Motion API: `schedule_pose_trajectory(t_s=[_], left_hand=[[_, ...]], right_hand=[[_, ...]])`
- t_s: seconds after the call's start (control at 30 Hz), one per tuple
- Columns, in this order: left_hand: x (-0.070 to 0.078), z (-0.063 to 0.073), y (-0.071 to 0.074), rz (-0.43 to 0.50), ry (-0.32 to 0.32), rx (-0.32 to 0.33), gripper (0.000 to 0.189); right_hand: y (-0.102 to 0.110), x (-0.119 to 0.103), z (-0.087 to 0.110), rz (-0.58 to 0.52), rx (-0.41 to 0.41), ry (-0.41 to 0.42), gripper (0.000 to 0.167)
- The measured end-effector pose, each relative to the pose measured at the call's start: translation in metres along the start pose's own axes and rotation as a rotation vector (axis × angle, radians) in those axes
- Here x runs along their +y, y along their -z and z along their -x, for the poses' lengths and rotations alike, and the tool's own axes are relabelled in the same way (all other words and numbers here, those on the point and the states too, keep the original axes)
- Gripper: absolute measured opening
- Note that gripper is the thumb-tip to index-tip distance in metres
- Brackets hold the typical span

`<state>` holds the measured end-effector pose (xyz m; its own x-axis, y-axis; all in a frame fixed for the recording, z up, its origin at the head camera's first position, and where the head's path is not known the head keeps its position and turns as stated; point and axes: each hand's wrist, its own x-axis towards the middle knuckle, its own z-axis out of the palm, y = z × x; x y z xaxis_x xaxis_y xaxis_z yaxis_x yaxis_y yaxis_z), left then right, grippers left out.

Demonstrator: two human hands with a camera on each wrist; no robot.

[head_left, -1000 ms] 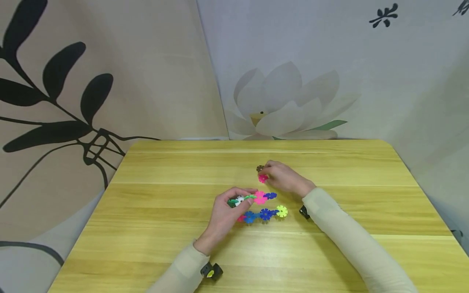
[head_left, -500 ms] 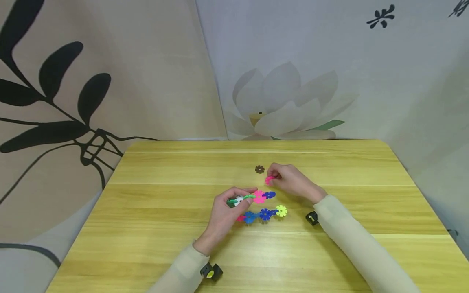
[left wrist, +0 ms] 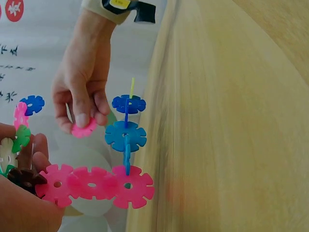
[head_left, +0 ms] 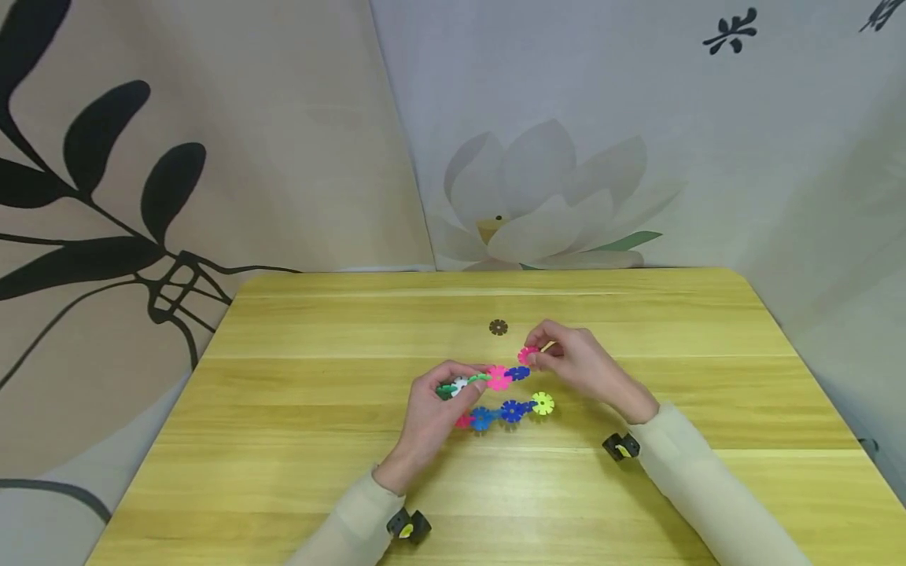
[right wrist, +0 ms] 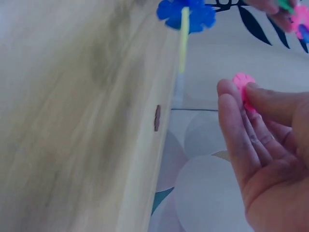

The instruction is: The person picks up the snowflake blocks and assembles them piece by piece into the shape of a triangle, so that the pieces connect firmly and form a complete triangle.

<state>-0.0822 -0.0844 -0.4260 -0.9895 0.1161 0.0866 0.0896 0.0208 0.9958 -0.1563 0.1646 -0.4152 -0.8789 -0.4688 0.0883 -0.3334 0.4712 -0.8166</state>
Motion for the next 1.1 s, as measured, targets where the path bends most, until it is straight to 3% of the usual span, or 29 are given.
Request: schedule_pose_trajectory(t_s=[0.23, 0.47, 0.77, 1.1], left_hand=[[0.0, 0.001, -0.001, -0.008, 0.014, 0.014, 0.009], [0.001, 0.001, 0.0, -0.007, 0.001, -0.003, 0.017], [0.001, 0.001, 0.001, -0.012, -0.034, -0.015, 0.016], [0.002, 0.002, -0.001, -0.004, -0.07, -0.057, 0.017]], right_hand=[[0.004, -0.01, 0.018, -0.017, 0.06, 0.004, 0.016], [0.011, -0.018, 0.033, -0.106, 0.093, -0.063, 0.013], [0.018, -0.033, 0.044, -0.291, 0.055, -0.173, 0.022], [0.014, -0.04, 0.045, -0.311, 0.033, -0.217, 0.024]])
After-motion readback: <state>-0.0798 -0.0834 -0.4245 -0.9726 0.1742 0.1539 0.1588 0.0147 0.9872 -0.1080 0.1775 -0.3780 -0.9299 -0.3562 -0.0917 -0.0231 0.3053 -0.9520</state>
